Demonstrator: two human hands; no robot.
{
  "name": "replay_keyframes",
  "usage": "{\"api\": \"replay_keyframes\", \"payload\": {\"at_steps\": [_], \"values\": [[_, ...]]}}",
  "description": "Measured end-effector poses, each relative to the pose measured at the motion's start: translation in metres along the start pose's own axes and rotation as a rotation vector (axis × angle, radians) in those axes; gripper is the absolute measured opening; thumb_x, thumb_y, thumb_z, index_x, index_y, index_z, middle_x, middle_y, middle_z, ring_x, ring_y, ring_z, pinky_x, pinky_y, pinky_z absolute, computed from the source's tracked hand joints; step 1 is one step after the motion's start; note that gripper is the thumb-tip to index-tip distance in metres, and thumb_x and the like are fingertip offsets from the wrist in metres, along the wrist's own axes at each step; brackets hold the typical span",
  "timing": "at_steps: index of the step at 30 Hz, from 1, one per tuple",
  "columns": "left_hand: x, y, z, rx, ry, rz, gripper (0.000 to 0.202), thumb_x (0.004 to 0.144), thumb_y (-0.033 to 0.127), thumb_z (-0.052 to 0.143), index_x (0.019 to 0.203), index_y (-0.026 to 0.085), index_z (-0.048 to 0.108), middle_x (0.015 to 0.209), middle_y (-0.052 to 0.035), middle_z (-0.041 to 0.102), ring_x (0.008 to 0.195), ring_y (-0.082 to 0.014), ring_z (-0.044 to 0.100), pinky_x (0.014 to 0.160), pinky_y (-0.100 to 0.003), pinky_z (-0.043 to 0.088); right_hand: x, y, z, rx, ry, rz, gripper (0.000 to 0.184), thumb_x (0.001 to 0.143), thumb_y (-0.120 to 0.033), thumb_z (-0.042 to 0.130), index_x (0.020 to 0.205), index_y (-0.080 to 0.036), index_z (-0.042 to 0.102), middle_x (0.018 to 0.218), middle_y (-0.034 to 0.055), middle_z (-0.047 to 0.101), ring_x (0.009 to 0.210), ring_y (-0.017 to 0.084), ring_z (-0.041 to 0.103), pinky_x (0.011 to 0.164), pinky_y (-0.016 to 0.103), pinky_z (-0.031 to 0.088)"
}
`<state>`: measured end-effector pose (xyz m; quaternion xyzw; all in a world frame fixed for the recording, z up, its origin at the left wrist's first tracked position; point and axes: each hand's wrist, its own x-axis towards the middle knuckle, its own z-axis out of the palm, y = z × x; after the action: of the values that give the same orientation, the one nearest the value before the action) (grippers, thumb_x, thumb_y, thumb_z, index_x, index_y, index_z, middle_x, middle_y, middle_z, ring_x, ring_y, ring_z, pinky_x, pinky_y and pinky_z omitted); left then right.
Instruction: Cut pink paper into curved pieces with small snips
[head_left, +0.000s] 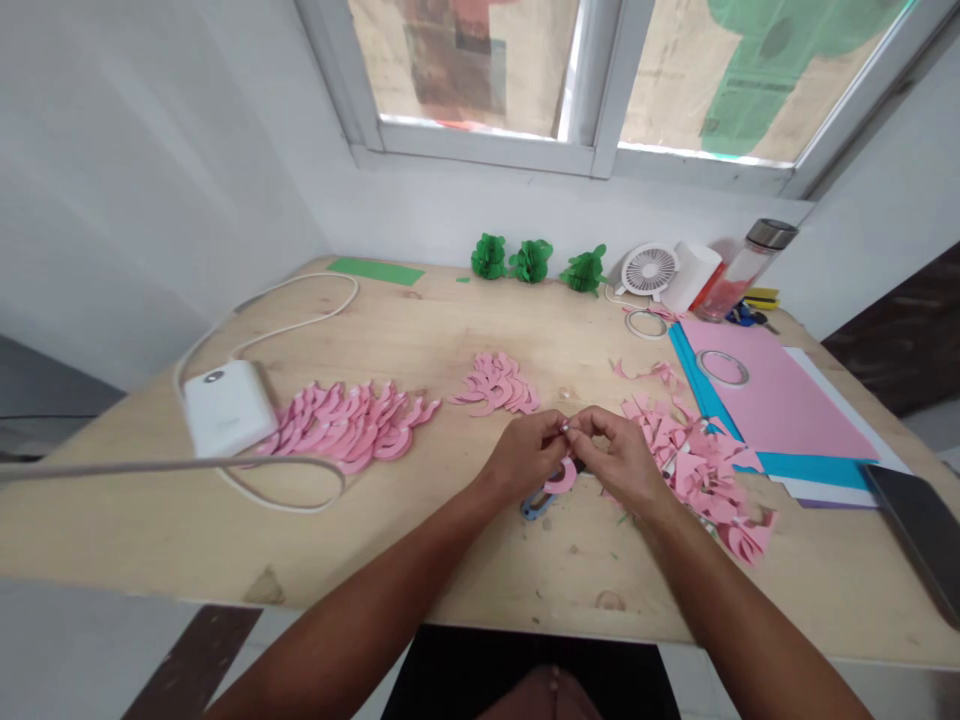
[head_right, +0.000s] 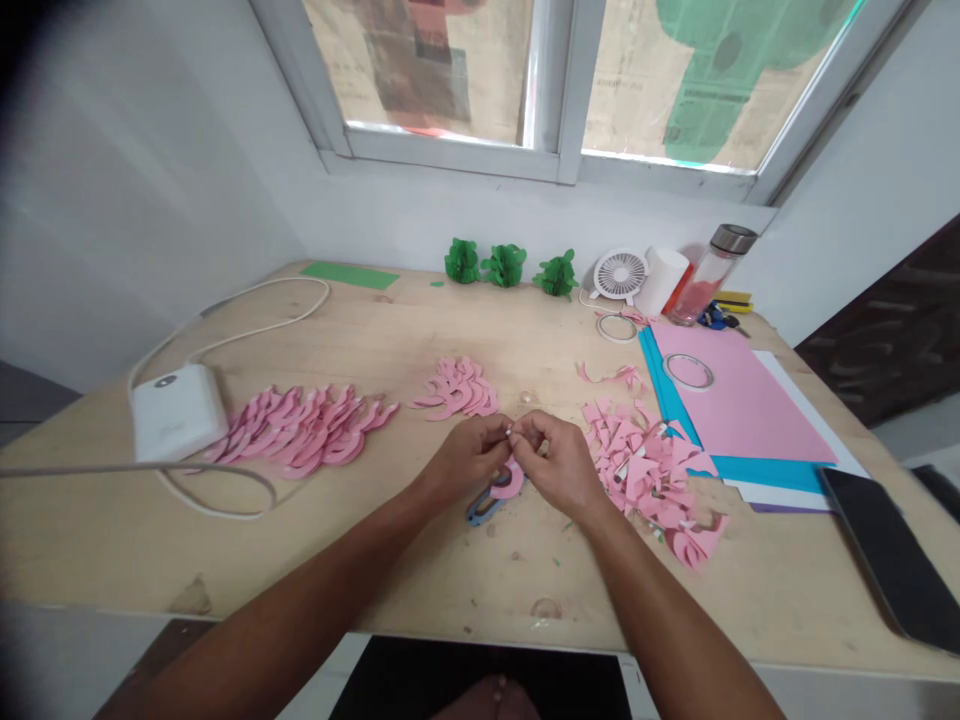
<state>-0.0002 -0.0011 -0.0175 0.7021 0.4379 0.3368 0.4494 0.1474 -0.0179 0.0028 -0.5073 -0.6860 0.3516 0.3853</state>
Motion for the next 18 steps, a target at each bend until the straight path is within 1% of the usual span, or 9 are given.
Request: {"api": "replay_keyframes", "payload": {"at_steps": [7, 13, 18], "values": [[0.0007, 0.0009, 0.0003, 0.011, -0.009, -0.003, 0.014, 0.076, 0.019, 0.043, 0.07, 0.016, 0.054, 0.057, 0.0029, 0.053, 0.049, -0.0083, 0.05, 0.045, -0.017, 0.035, -0.0002, -0.0012, -0.0005, 0.005, 0.002, 0.013, 0.012, 0.079, -0.025, 0.051, 0.07, -0.017, 0.056, 0.062, -0.0015, 0.054, 0.059, 0.011, 0.05, 0.059, 0.023, 0.042], [0.0002, 0.0021, -0.0005, 0.019, -0.013, 0.013, 0.014, 0.076, 0.02, 0.043, 0.069, 0.016, 0.055, 0.057, 0.0028, 0.053, 0.05, -0.0087, 0.051, 0.047, -0.018, 0.035, 0.0001, -0.0005, 0.0001, -0.002, 0.005, 0.007, 0.013, 0.079, -0.026, 0.051, 0.071, -0.017, 0.056, 0.062, -0.001, 0.055, 0.059, 0.012, 0.051, 0.059, 0.024, 0.042], [-0.0005, 0.0007, -0.0001, -0.004, -0.014, -0.002, 0.014, 0.078, 0.022, 0.043, 0.071, 0.016, 0.054, 0.057, 0.0027, 0.053, 0.05, -0.0088, 0.051, 0.046, -0.018, 0.035, 0.0002, -0.0002, -0.0001, -0.01, 0.001, 0.016, 0.015, 0.079, -0.028, 0.051, 0.071, -0.017, 0.056, 0.06, -0.0013, 0.054, 0.058, 0.012, 0.051, 0.056, 0.023, 0.042]]}}
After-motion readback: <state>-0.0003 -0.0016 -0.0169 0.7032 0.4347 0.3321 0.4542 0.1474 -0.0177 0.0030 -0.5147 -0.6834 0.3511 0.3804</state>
